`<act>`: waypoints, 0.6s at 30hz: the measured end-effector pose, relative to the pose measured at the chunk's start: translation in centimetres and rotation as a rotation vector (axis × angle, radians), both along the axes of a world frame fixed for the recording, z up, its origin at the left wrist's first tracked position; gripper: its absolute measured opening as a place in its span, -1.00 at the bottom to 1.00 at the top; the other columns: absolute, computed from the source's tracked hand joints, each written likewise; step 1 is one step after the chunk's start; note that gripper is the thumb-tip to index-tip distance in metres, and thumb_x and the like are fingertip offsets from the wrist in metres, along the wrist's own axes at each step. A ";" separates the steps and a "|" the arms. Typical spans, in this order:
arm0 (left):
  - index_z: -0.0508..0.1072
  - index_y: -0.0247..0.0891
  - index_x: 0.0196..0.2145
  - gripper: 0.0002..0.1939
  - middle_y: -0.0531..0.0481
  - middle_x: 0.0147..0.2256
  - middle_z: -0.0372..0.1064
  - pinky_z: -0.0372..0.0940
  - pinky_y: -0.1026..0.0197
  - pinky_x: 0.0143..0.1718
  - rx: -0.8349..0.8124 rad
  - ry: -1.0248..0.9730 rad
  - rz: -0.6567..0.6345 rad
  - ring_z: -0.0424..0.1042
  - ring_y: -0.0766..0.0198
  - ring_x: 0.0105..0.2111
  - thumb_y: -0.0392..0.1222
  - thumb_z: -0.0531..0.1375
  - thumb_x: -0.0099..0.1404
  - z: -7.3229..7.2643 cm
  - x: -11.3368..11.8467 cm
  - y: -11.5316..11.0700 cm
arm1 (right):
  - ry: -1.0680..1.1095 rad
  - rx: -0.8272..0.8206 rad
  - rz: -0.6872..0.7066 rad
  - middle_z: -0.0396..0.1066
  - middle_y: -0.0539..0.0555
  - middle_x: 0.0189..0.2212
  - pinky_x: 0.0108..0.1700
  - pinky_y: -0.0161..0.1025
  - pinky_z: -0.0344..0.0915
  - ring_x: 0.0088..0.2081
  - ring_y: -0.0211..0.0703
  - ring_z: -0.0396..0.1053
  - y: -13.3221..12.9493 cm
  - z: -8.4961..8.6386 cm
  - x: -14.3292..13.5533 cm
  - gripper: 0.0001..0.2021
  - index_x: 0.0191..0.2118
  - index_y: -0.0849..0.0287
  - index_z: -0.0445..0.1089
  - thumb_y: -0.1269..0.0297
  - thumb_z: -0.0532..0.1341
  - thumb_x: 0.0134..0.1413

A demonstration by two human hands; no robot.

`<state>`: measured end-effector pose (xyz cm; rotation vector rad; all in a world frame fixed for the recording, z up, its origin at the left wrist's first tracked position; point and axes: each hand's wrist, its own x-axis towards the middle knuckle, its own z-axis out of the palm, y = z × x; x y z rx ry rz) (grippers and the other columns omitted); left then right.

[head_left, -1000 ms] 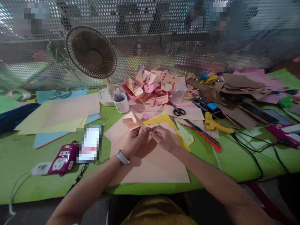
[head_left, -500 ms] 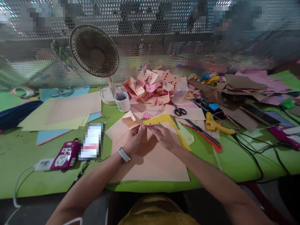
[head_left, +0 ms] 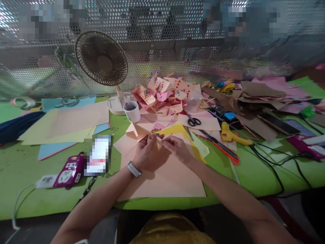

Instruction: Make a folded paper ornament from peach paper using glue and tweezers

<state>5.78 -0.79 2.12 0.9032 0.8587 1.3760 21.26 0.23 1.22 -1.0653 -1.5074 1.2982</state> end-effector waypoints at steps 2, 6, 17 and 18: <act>0.52 -0.29 -0.29 -0.74 -0.12 -0.21 0.56 0.33 0.07 0.02 -0.017 0.004 0.006 0.52 0.16 -0.16 -0.01 0.30 0.23 0.1 0.1 -0.1 | 0.027 0.006 0.025 0.32 -0.03 -0.47 -0.34 -0.30 0.13 -0.40 -0.26 0.22 -0.1 0.1 -0.3 -0.68 -0.42 0.18 0.38 0.00 0.27 0.07; 0.54 -0.30 -0.28 -0.67 -0.13 -0.22 0.56 0.35 0.09 -0.03 -0.078 -0.017 -0.017 0.53 0.13 -0.17 0.05 0.32 0.18 0.0 0.0 0.1 | 0.037 0.007 0.026 0.28 -0.04 -0.50 -0.34 -0.31 0.11 -0.41 -0.27 0.20 -0.2 0.0 -0.5 -0.68 -0.42 0.19 0.40 0.01 0.26 0.08; 0.53 -0.29 -0.29 -0.69 -0.10 -0.24 0.56 0.38 0.12 -0.08 -0.064 -0.056 -0.057 0.53 0.17 -0.21 0.03 0.33 0.18 0.0 0.0 0.1 | 0.036 -0.025 0.063 0.33 -0.02 -0.51 -0.27 -0.29 0.19 -0.38 -0.25 0.26 0.1 0.3 -0.3 -0.63 -0.47 0.19 0.41 -0.07 0.27 0.04; 0.53 -0.29 -0.28 -0.68 -0.11 -0.23 0.56 0.37 0.11 -0.07 -0.066 -0.053 -0.055 0.53 0.16 -0.20 0.03 0.33 0.17 0.0 0.0 0.0 | 0.034 -0.029 0.068 0.33 -0.02 -0.50 -0.26 -0.29 0.20 -0.37 -0.24 0.27 0.1 0.2 -0.3 -0.62 -0.47 0.19 0.42 -0.07 0.27 0.04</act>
